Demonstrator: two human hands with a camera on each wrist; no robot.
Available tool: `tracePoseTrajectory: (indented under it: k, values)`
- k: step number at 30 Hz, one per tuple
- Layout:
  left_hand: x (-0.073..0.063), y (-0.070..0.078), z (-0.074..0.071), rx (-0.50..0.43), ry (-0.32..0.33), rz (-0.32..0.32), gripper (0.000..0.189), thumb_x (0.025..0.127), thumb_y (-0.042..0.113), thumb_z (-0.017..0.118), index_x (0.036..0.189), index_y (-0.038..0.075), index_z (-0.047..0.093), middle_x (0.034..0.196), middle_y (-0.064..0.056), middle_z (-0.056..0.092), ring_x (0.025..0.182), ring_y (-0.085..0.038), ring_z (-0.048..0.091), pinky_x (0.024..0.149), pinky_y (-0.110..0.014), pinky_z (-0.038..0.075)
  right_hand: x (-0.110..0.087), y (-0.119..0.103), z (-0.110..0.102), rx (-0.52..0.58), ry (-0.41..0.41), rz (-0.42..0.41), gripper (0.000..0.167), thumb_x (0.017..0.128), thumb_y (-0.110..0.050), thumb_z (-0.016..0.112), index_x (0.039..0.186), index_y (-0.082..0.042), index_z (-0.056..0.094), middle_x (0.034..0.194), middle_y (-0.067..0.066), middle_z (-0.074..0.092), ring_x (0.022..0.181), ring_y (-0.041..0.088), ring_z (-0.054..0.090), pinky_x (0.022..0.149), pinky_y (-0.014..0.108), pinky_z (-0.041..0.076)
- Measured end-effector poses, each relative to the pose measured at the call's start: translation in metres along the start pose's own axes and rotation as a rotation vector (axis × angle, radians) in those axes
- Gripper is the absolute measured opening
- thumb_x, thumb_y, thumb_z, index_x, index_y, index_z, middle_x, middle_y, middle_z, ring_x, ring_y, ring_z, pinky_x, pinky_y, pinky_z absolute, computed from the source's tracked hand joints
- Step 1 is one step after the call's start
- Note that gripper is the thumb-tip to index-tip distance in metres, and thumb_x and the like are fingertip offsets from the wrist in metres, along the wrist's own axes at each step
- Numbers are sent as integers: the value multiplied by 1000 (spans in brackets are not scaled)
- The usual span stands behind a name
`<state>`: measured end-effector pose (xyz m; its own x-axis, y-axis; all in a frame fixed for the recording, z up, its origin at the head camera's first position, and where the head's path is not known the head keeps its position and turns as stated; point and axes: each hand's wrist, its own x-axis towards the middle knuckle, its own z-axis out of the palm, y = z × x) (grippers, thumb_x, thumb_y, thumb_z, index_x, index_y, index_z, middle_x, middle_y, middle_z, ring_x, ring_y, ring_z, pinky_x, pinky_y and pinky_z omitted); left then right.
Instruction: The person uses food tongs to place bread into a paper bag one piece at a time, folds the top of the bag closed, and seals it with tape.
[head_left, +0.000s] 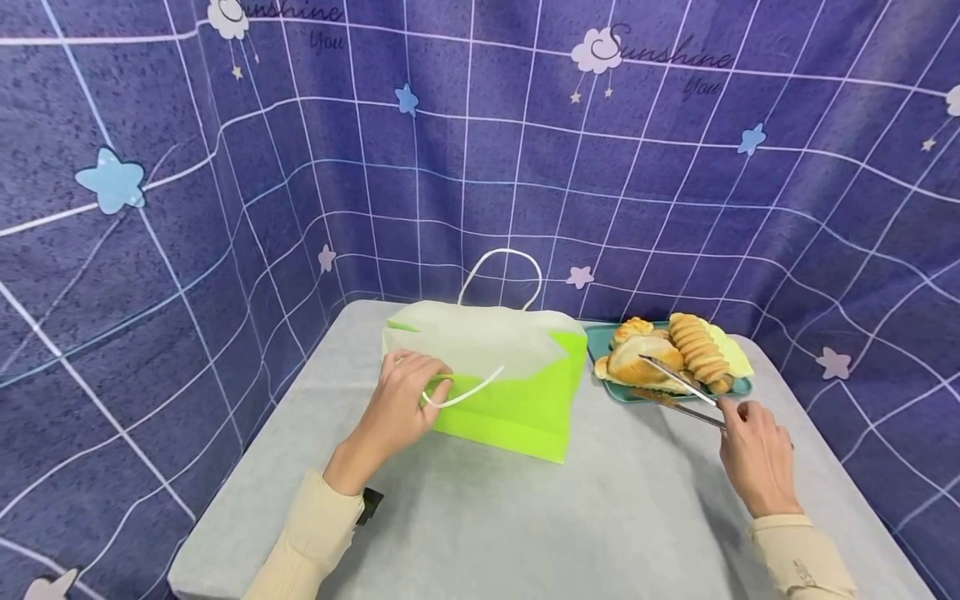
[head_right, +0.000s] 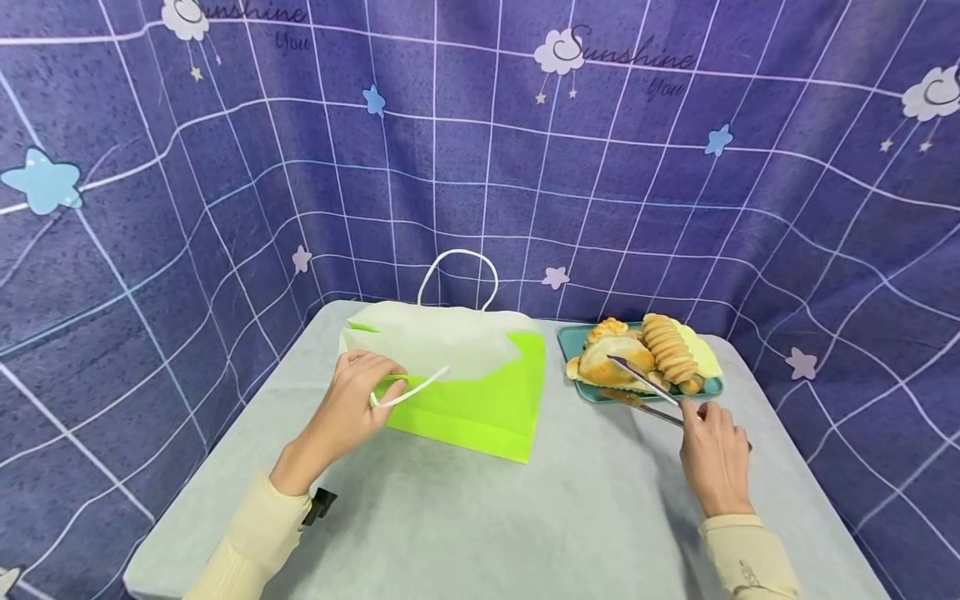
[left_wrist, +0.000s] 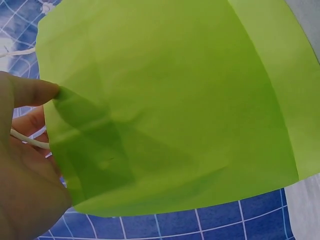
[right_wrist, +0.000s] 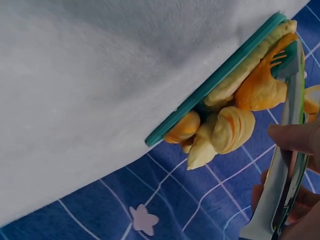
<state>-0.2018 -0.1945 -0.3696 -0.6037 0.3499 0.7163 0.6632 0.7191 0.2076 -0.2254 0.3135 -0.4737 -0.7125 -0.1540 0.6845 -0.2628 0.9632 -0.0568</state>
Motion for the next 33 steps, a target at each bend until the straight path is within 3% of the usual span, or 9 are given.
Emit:
tracePoseTrajectory:
  k: [5,17,21,27,33]
  values:
    - [0,2,-1,-3,3,5,6,90,11,64,92,8,69,88,-2,71,89,-22,65,95,-52,38,10,1,9,-44,27,-19,28,78,10,57,104,-2,55,84,23,50,71,45,49,52,54,33]
    - [-2,3,-2,3,-34,-7,6,91,9,64,94,9,69,91,-1,71,90,-21,65,96,-50,37,11,-1,15,-45,116,19,25,78,10,53,100,-1,53,83,25,48,73,48,48,51,56,31]
    - [-4,4,-3,-1,-40,-12,6,91,9,65,94,10,69,92,-1,71,91,-21,65,97,-50,37,13,-3,15,-49,98,18,21,79,10,53,98,1,52,84,25,48,73,49,48,51,56,32]
    - [-11,1,-2,5,-37,-14,5,90,9,65,94,9,69,91,0,70,90,-21,65,96,-49,38,12,-6,17,-55,-1,55,36,80,6,56,115,-1,56,90,30,55,78,53,51,51,58,35]
    - [-18,-2,0,8,-34,-15,5,89,8,66,93,9,69,90,0,70,88,-20,65,93,-48,38,8,-5,19,-61,-27,41,34,80,5,60,113,-2,54,78,27,58,65,50,54,49,57,36]
